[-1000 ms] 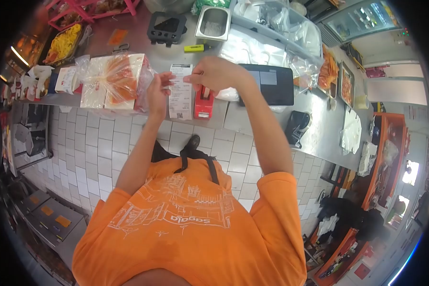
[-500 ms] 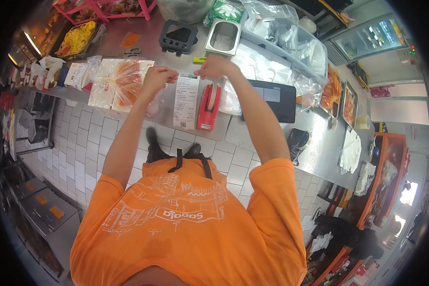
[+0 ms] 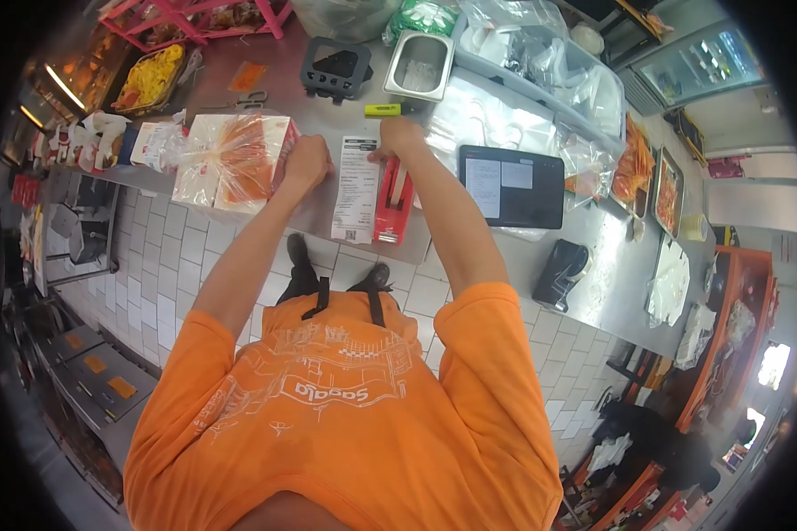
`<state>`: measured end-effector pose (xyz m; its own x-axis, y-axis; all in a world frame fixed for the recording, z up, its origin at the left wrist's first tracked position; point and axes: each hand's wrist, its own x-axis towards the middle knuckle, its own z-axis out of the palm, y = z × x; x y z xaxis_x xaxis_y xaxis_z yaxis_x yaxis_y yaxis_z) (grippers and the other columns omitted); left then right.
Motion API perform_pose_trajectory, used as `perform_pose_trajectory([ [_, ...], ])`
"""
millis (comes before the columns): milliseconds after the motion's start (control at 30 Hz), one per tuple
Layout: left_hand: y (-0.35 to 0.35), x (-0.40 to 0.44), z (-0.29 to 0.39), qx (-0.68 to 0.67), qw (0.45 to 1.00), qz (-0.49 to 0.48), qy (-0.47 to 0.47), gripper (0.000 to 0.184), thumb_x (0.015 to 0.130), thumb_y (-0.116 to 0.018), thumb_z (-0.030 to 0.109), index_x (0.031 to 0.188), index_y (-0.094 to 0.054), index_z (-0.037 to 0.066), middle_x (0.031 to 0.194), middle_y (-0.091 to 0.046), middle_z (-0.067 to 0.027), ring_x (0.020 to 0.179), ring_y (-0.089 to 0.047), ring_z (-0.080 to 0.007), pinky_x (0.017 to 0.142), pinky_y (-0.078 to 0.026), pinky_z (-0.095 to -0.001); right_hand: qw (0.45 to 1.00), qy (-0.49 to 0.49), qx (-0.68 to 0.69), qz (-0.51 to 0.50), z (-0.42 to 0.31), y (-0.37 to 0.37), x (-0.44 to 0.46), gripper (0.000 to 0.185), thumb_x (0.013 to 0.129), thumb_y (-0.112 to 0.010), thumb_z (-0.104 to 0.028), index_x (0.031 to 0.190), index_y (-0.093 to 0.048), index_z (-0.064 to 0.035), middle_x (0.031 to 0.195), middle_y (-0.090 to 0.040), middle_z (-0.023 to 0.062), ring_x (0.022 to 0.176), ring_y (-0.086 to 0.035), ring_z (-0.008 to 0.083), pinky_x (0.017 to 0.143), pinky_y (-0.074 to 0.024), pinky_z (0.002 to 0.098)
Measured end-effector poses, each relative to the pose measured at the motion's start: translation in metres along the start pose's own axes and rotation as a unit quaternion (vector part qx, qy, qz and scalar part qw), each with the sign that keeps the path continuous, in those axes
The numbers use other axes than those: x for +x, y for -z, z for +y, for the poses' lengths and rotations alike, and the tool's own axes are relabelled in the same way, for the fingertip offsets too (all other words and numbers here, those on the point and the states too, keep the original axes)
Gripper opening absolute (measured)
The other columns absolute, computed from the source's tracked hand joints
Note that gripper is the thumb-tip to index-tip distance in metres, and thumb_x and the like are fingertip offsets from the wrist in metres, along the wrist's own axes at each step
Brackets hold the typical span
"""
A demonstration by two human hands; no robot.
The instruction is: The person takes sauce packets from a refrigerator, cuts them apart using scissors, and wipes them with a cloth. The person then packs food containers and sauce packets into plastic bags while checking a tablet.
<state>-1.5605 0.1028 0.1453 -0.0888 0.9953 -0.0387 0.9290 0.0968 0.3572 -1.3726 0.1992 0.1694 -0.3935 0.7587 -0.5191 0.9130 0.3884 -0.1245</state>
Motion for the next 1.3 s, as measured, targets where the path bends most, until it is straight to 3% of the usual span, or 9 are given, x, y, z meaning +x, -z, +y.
perform_pose_trajectory([
  [133, 0.088, -0.026, 0.026, -0.307, 0.942, -0.132, 0.043, 0.012, 0.083, -0.071, 0.011, 0.081, -0.077, 0.001, 0.077, -0.072, -0.0162, 0.071, -0.072, -0.0207, 0.065, -0.054, -0.0299, 0.985, 0.165, 0.031, 0.045, 0.016, 0.015, 0.004, 0.044, 0.079, -0.077, -0.05, 0.083, -0.077, -0.0065, 0.086, -0.073, 0.0144, 0.083, -0.07, 0.0306, 0.075, -0.053, 0.0415],
  [200, 0.13, -0.058, 0.014, -0.326, 0.94, -0.089, 0.045, 0.013, 0.083, -0.072, 0.013, 0.081, -0.076, 0.0, 0.073, -0.071, -0.0138, 0.068, -0.069, -0.0168, 0.064, -0.052, -0.0276, 0.94, 0.217, 0.245, 0.096, 0.01, 0.043, -0.027, 0.04, 0.084, -0.076, -0.045, 0.077, -0.074, -0.0051, 0.057, -0.059, 0.0028, 0.055, -0.05, 0.0122, 0.052, -0.0378, 0.0322],
  [533, 0.303, -0.213, -0.119, -0.492, 0.863, -0.008, 0.114, 0.013, 0.086, -0.073, 0.011, 0.081, -0.073, -0.002, 0.067, -0.066, -0.0033, 0.058, -0.057, -0.0078, 0.053, -0.043, -0.0226, 0.859, 0.287, 0.424, 0.031, -0.185, 0.107, -0.204, 0.026, 0.087, -0.075, -0.025, 0.083, -0.074, 0.0007, 0.063, -0.062, 0.0009, 0.058, -0.05, 0.0045, 0.053, -0.0393, 0.025],
  [733, 0.17, -0.119, -0.22, -0.309, 0.942, 0.068, 0.113, 0.015, 0.081, -0.078, 0.014, 0.077, -0.072, 0.001, 0.08, -0.069, -0.0086, 0.067, -0.062, -0.0143, 0.057, -0.045, -0.0271, 0.907, 0.069, 0.382, 0.161, -0.219, 0.017, -0.113, 0.034, 0.079, -0.079, -0.034, 0.078, -0.074, -0.0003, 0.066, -0.067, 0.011, 0.055, -0.061, 0.0181, 0.056, -0.0468, 0.0327],
  [800, 0.145, -0.103, -0.233, -0.069, 0.963, 0.257, -0.045, 0.029, 0.076, -0.084, 0.02, 0.091, -0.067, 0.002, 0.102, -0.065, -0.011, 0.088, -0.063, -0.0174, 0.066, -0.047, -0.028, 0.927, -0.047, 0.322, 0.188, -0.217, 0.004, -0.105, 0.042, 0.078, -0.08, -0.04, 0.071, -0.07, -0.0002, 0.06, -0.064, 0.01, 0.056, -0.064, 0.0185, 0.052, -0.047, 0.0345],
  [933, 0.146, -0.104, -0.241, -0.248, 0.941, 0.211, 0.086, 0.05, 0.075, -0.086, 0.024, 0.111, -0.056, 0.004, 0.117, -0.058, -0.0094, 0.106, -0.058, -0.0189, 0.077, -0.047, -0.0294, 0.894, -0.159, 0.36, 0.216, -0.194, -0.054, -0.099, 0.042, 0.081, -0.081, -0.038, 0.082, -0.067, 0.0015, 0.067, -0.065, 0.0089, 0.06, -0.066, 0.0171, 0.05, -0.0492, 0.032],
  [1000, 0.117, -0.094, -0.274, -0.543, 0.831, 0.045, 0.106, 0.061, 0.08, -0.083, 0.023, 0.126, -0.046, 0.008, 0.117, -0.058, -0.0072, 0.106, -0.058, -0.0185, 0.082, -0.049, -0.0313, 0.639, -0.095, 0.735, 0.205, -0.184, -0.114, -0.085, 0.045, 0.084, -0.08, -0.032, 0.101, -0.061, 0.0053, 0.08, -0.066, 0.0085, 0.063, -0.066, 0.0151, 0.049, -0.0513, 0.0274],
  [1067, 0.113, -0.089, -0.284, -0.558, 0.82, -0.024, 0.128, 0.056, 0.084, -0.079, 0.023, 0.128, -0.047, 0.01, 0.121, -0.057, -0.0063, 0.106, -0.059, -0.0171, 0.086, -0.049, -0.0304, 0.625, -0.168, 0.736, 0.198, -0.187, -0.144, -0.083, 0.045, 0.086, -0.079, -0.025, 0.112, -0.058, 0.0049, 0.092, -0.067, 0.0095, 0.067, -0.067, 0.0139, 0.049, -0.0526, 0.0248],
  [1300, 0.097, -0.09, -0.287, -0.546, 0.812, -0.094, 0.186, 0.05, 0.091, -0.067, 0.03, 0.132, -0.051, 0.006, 0.128, -0.056, -0.0067, 0.117, -0.053, -0.0175, 0.094, -0.045, -0.0343, 0.612, -0.013, 0.734, 0.296, -0.226, -0.115, -0.08, 0.066, 0.097, -0.055, -0.051, 0.144, -0.041, -0.0063, 0.141, -0.046, 0.0113, 0.132, -0.042, 0.0223, 0.111, -0.0338, 0.0412],
])
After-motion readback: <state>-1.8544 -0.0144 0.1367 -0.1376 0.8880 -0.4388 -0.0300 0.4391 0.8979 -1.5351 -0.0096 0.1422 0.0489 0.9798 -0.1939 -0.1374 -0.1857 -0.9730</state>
